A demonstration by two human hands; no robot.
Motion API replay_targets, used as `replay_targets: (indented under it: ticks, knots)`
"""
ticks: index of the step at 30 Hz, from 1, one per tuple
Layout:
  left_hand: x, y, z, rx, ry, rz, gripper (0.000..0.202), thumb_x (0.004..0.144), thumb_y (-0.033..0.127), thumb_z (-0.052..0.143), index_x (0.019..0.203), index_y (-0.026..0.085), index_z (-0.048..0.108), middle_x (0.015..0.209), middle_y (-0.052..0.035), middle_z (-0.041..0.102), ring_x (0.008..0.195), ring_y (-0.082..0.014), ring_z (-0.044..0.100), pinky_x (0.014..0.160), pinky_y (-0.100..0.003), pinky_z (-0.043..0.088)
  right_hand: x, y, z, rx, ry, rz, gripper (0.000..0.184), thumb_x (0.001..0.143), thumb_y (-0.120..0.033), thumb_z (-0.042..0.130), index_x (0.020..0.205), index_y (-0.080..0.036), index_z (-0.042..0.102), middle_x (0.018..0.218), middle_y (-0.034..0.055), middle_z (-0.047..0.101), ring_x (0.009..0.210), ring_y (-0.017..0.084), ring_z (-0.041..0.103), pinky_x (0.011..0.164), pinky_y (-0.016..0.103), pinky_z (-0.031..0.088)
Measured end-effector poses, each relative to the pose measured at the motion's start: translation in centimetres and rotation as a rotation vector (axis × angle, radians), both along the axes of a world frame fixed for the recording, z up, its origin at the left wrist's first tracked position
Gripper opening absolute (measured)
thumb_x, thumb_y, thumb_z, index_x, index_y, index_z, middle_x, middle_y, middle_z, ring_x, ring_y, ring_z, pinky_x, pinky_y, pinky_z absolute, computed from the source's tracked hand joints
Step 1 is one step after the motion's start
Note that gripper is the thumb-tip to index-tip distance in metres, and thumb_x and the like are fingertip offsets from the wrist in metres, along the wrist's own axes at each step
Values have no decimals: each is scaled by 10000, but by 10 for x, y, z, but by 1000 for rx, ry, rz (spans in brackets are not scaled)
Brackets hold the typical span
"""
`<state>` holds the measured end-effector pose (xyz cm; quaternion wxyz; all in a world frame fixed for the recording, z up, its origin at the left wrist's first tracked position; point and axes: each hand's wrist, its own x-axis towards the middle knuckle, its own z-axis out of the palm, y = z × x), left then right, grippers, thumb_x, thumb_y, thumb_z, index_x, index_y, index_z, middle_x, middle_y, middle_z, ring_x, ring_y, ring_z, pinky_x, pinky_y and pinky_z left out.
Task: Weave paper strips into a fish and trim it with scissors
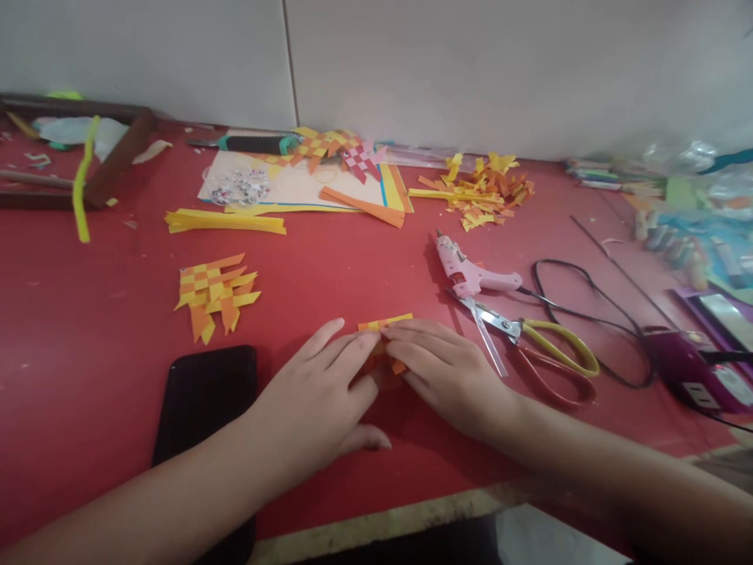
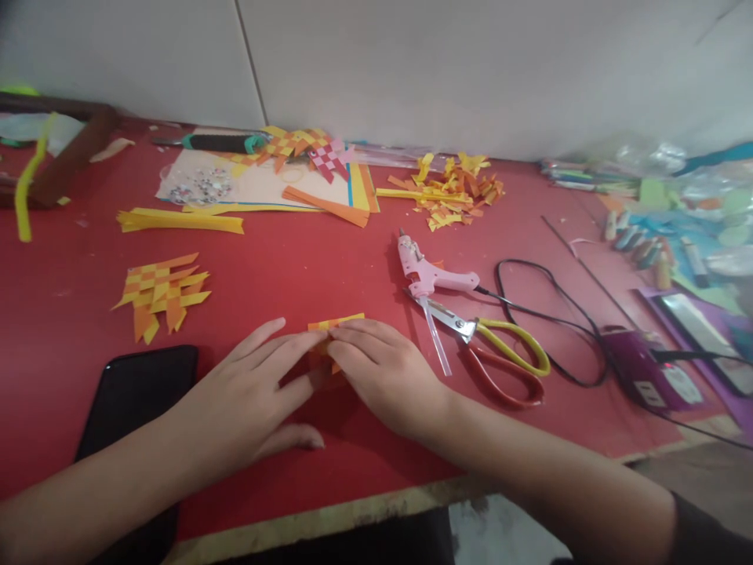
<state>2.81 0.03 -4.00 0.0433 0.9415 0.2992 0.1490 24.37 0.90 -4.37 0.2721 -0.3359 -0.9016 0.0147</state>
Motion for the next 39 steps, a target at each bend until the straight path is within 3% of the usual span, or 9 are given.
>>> replay_targets:
  ticks: [7,14,19,24,30,39]
  knots:
    - [0,1,3,-8,-12,-17,658,727,625,724,1138,114,667,1284,-209,637,1186,-344,601,1066,-545,400,4,-2,3,30,-56,20,236,949,-99,472,1018,-117,697,1039,88,757,1005,202,702,930,370,598]
    - [1,1,2,30,0,-20,696,692,634,748,1116,87,673,1257,-229,649,1173,-350,614,1068,-487,422,7,-9,5,52,-116,30,239,901,-87,543,1074,-63,705,1093,109,749,1040,237,676,950,392,579]
    - [2,0,3,37,-25,-8,675,700,622,751,1108,89,681,1246,-218,658,1143,-340,630,1081,-487,402,9,-15,6,2,-91,1,245,888,-189,599,1077,-80,709,1109,100,745,1044,257,662,926,430,573]
    - [0,3,4,8,-44,-43,638,743,575,748,1150,91,665,1232,-144,681,1121,-307,629,1100,-484,362,12,-22,6,-11,-76,-9,230,881,-206,629,1063,-94,712,1067,100,755,1040,247,656,938,428,554]
    - [-2,3,2,7,-45,-50,607,809,592,676,1179,111,654,1186,-76,713,1135,-289,610,1155,-470,222,12,-31,7,-20,-72,-55,218,890,-175,622,1080,-119,714,1053,80,761,1019,224,655,967,416,518]
    - [-1,2,4,27,-35,-42,611,873,597,594,1216,93,628,1219,-104,701,1171,-295,599,1144,-465,193,10,-35,10,-14,-93,-60,169,923,-148,572,995,-148,725,1061,46,758,1006,221,645,929,418,518]
